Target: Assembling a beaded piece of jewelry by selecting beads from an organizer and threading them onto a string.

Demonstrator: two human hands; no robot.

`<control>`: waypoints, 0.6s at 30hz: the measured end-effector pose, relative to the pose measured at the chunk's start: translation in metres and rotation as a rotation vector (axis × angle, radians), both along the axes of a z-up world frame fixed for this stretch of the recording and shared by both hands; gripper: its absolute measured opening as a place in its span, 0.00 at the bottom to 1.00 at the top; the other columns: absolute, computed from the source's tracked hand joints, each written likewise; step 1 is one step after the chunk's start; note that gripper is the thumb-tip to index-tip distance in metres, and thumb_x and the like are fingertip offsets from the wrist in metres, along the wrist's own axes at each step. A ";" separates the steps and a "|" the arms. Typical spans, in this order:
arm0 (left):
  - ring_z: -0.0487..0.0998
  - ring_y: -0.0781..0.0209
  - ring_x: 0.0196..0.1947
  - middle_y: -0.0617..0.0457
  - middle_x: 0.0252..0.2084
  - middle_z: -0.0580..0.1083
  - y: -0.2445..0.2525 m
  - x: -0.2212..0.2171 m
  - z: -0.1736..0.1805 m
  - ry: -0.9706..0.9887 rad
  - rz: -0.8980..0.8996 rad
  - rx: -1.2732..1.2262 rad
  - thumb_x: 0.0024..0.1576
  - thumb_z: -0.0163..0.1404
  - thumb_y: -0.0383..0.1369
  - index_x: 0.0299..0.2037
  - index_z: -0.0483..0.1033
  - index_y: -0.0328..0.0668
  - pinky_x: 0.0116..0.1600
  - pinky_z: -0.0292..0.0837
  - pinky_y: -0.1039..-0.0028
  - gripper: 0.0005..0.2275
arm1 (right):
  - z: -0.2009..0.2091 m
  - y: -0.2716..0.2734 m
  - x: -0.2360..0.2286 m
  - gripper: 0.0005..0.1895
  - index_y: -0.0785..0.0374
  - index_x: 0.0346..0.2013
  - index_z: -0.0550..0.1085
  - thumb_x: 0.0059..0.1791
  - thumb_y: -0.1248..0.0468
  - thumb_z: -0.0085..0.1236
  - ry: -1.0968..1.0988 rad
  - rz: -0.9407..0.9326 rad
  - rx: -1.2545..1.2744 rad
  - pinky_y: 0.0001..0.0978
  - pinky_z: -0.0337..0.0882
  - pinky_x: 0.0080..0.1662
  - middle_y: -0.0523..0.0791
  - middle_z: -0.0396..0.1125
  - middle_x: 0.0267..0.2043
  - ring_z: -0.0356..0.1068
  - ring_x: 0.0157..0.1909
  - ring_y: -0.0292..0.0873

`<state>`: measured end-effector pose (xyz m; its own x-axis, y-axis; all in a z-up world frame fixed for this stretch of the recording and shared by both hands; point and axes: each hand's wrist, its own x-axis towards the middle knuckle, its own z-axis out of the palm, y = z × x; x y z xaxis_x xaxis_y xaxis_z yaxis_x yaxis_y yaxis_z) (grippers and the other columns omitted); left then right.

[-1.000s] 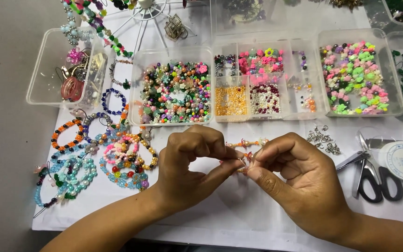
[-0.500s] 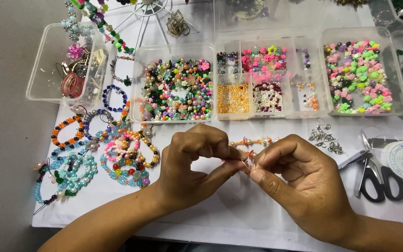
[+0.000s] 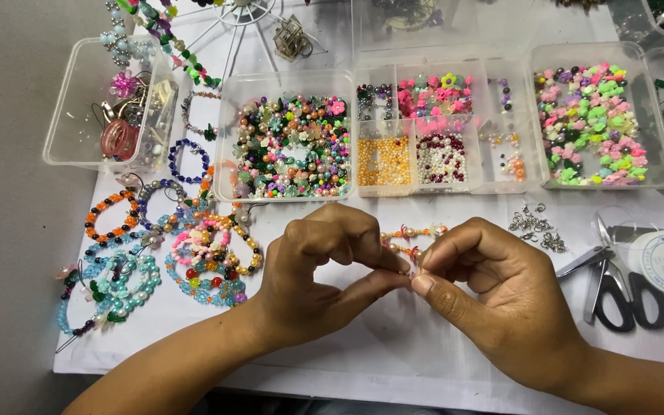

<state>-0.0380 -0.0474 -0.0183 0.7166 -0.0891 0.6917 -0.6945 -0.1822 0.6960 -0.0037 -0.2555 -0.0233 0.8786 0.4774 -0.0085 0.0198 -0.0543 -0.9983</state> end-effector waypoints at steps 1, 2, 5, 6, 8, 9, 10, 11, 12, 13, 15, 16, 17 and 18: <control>0.81 0.59 0.31 0.46 0.33 0.67 0.003 -0.001 -0.004 -0.001 0.000 0.000 0.54 0.61 0.18 0.42 0.50 0.44 0.37 0.86 0.74 0.25 | 0.000 0.000 0.000 0.06 0.64 0.33 0.75 0.45 0.71 0.65 -0.001 0.000 0.000 0.25 0.77 0.43 0.45 0.73 0.32 0.74 0.35 0.36; 0.81 0.60 0.37 0.46 0.37 0.70 0.006 -0.003 -0.008 0.032 -0.006 0.049 0.55 0.63 0.21 0.49 0.52 0.45 0.40 0.84 0.75 0.26 | 0.000 0.000 0.001 0.06 0.64 0.33 0.75 0.45 0.71 0.66 -0.005 0.004 -0.014 0.25 0.77 0.42 0.44 0.73 0.32 0.74 0.34 0.36; 0.82 0.59 0.46 0.43 0.42 0.73 0.012 -0.005 -0.009 0.145 -0.096 0.062 0.57 0.63 0.22 0.57 0.52 0.44 0.45 0.83 0.74 0.28 | 0.002 -0.002 0.002 0.07 0.63 0.33 0.76 0.44 0.71 0.67 -0.002 0.027 -0.041 0.24 0.77 0.41 0.44 0.74 0.33 0.74 0.34 0.35; 0.84 0.56 0.49 0.41 0.44 0.73 0.014 -0.005 -0.007 0.221 -0.182 0.028 0.58 0.61 0.21 0.59 0.51 0.43 0.48 0.85 0.72 0.28 | 0.003 -0.003 0.003 0.06 0.63 0.32 0.77 0.43 0.71 0.68 0.003 0.046 -0.051 0.25 0.77 0.41 0.44 0.74 0.33 0.74 0.34 0.35; 0.85 0.55 0.44 0.41 0.46 0.70 0.016 -0.002 0.002 0.221 -0.208 0.047 0.58 0.61 0.21 0.55 0.51 0.43 0.46 0.87 0.70 0.26 | 0.006 -0.003 0.005 0.06 0.63 0.33 0.79 0.43 0.70 0.68 -0.011 0.078 -0.093 0.24 0.77 0.40 0.43 0.75 0.32 0.74 0.33 0.35; 0.86 0.53 0.39 0.40 0.48 0.66 0.017 -0.001 0.007 0.222 -0.234 0.066 0.57 0.60 0.20 0.51 0.51 0.42 0.44 0.89 0.69 0.25 | 0.008 -0.003 0.006 0.06 0.62 0.33 0.81 0.43 0.69 0.69 -0.025 0.110 -0.135 0.23 0.77 0.39 0.42 0.77 0.31 0.74 0.32 0.34; 0.86 0.53 0.39 0.40 0.48 0.66 0.018 -0.001 0.007 0.222 -0.234 0.065 0.57 0.60 0.20 0.51 0.51 0.42 0.44 0.89 0.69 0.25 | 0.009 -0.003 0.007 0.06 0.62 0.33 0.81 0.43 0.69 0.69 -0.024 0.111 -0.135 0.23 0.77 0.39 0.42 0.77 0.31 0.74 0.32 0.34; 0.82 0.53 0.47 0.41 0.48 0.68 0.019 -0.001 0.006 0.215 -0.234 0.110 0.58 0.60 0.21 0.53 0.51 0.43 0.43 0.86 0.71 0.25 | 0.009 -0.003 0.007 0.06 0.62 0.33 0.81 0.43 0.69 0.69 -0.054 0.111 -0.136 0.23 0.77 0.39 0.42 0.77 0.31 0.74 0.32 0.34; 0.77 0.52 0.54 0.42 0.49 0.71 0.020 -0.001 0.006 0.208 -0.234 0.155 0.59 0.61 0.21 0.55 0.52 0.43 0.43 0.83 0.72 0.26 | 0.010 -0.003 0.007 0.05 0.62 0.33 0.81 0.43 0.69 0.68 -0.085 0.112 -0.136 0.22 0.77 0.39 0.42 0.77 0.31 0.74 0.32 0.33; 0.77 0.52 0.54 0.42 0.49 0.71 0.019 -0.001 0.008 0.207 -0.234 0.155 0.59 0.61 0.21 0.55 0.52 0.43 0.43 0.83 0.72 0.26 | 0.010 -0.003 0.007 0.05 0.62 0.33 0.81 0.43 0.69 0.68 -0.086 0.112 -0.135 0.22 0.77 0.39 0.42 0.77 0.31 0.74 0.32 0.33; 0.82 0.55 0.48 0.38 0.50 0.67 0.016 -0.001 0.013 0.258 -0.235 0.115 0.57 0.60 0.18 0.51 0.52 0.42 0.43 0.89 0.71 0.25 | 0.009 -0.002 0.007 0.05 0.62 0.32 0.80 0.43 0.69 0.69 -0.092 0.104 -0.136 0.22 0.77 0.37 0.42 0.76 0.30 0.73 0.30 0.33; 0.82 0.55 0.48 0.38 0.50 0.67 0.016 -0.002 0.014 0.258 -0.235 0.116 0.57 0.60 0.18 0.51 0.52 0.42 0.43 0.89 0.71 0.25 | 0.010 -0.002 0.007 0.05 0.62 0.32 0.80 0.43 0.69 0.69 -0.092 0.104 -0.135 0.22 0.77 0.37 0.42 0.76 0.30 0.73 0.30 0.33; 0.78 0.54 0.52 0.39 0.48 0.69 0.016 -0.002 0.015 0.247 -0.204 0.135 0.57 0.61 0.21 0.51 0.53 0.41 0.41 0.88 0.72 0.24 | 0.011 -0.001 0.006 0.04 0.61 0.31 0.79 0.43 0.69 0.68 -0.120 0.115 -0.133 0.22 0.76 0.37 0.41 0.75 0.28 0.72 0.29 0.33; 0.74 0.52 0.55 0.39 0.47 0.70 0.015 -0.003 0.016 0.236 -0.174 0.154 0.57 0.61 0.23 0.52 0.54 0.40 0.40 0.88 0.74 0.24 | 0.012 -0.001 0.006 0.03 0.60 0.30 0.79 0.44 0.69 0.67 -0.148 0.125 -0.131 0.23 0.75 0.37 0.41 0.75 0.27 0.71 0.29 0.33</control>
<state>-0.0407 -0.0320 -0.0027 0.8206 -0.3147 0.4770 -0.5469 -0.1903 0.8153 0.0023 -0.2564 -0.0113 0.8089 0.5861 0.0466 0.1799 -0.1713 -0.9686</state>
